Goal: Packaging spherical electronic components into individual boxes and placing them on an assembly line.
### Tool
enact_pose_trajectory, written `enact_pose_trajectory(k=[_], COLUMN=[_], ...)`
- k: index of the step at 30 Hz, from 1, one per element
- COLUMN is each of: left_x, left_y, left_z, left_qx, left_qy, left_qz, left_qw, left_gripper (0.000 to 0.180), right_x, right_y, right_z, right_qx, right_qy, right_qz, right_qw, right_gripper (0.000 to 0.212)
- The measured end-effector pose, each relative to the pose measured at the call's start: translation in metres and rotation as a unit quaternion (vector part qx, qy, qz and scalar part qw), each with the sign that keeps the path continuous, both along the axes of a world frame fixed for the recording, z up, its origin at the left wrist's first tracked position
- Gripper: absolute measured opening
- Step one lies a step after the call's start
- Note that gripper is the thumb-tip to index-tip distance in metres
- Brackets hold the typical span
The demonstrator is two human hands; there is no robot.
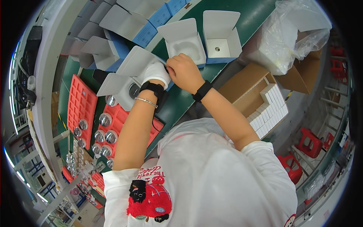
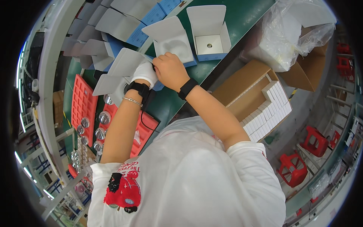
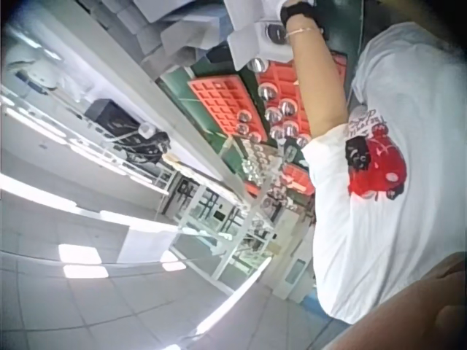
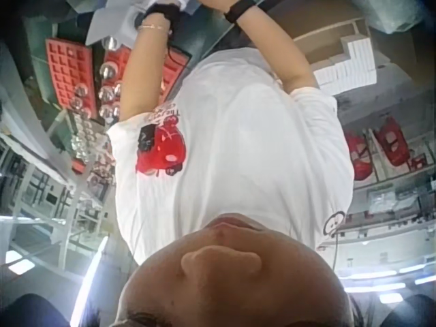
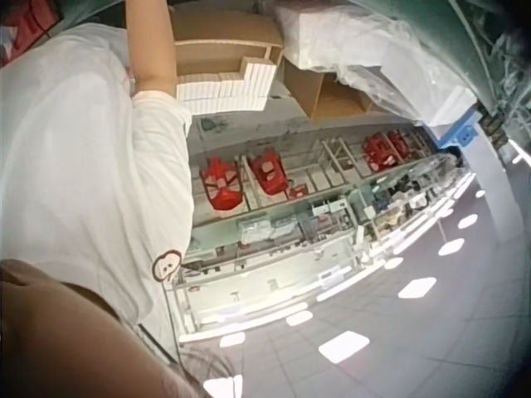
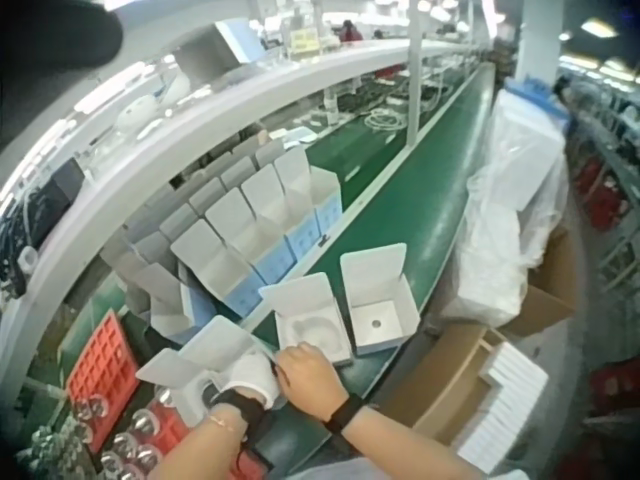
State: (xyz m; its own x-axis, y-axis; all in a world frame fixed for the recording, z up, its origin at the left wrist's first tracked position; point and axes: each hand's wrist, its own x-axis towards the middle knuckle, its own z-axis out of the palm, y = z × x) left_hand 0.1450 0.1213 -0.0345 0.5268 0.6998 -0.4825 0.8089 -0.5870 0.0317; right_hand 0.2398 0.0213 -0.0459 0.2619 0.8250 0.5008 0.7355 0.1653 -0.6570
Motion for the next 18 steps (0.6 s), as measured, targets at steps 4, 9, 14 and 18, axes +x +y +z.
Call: enact_pose_trajectory(k=[4,9,14,18], left_x=[-0.001,-0.007,-0.031,-0.002], left_y=[0.006,0.009,0.012,-0.007], left_z=[-0.007,-0.02,-0.05,0.031], left_qx=[-0.004,-0.016,0.08,0.036], left_qy=[0.02,-0.024,-0.066,0.01], left_qz=[-0.027,-0.03,-0.02,-0.096], left_qw=[0.999,0.999,0.994,0.995], left_gripper=[0.028,0.029,0.026,0.027], right_x=[0.002,0.003,-0.004,0.004], right_y=[0.001,-0.001,0.002,0.001], right_z=[-0.002,-0.001,0.008,0.002], right_qx=[-0.004,0.018,0.014,-0.011], right_qy=[-0.008,0.008,-0.016,-0.041], right_qz=[0.007,0.002,0.036,0.017], right_qw=[1.0,1.0,0.999,0.999], right_gripper=[0.007,0.005,0.005,0.004])
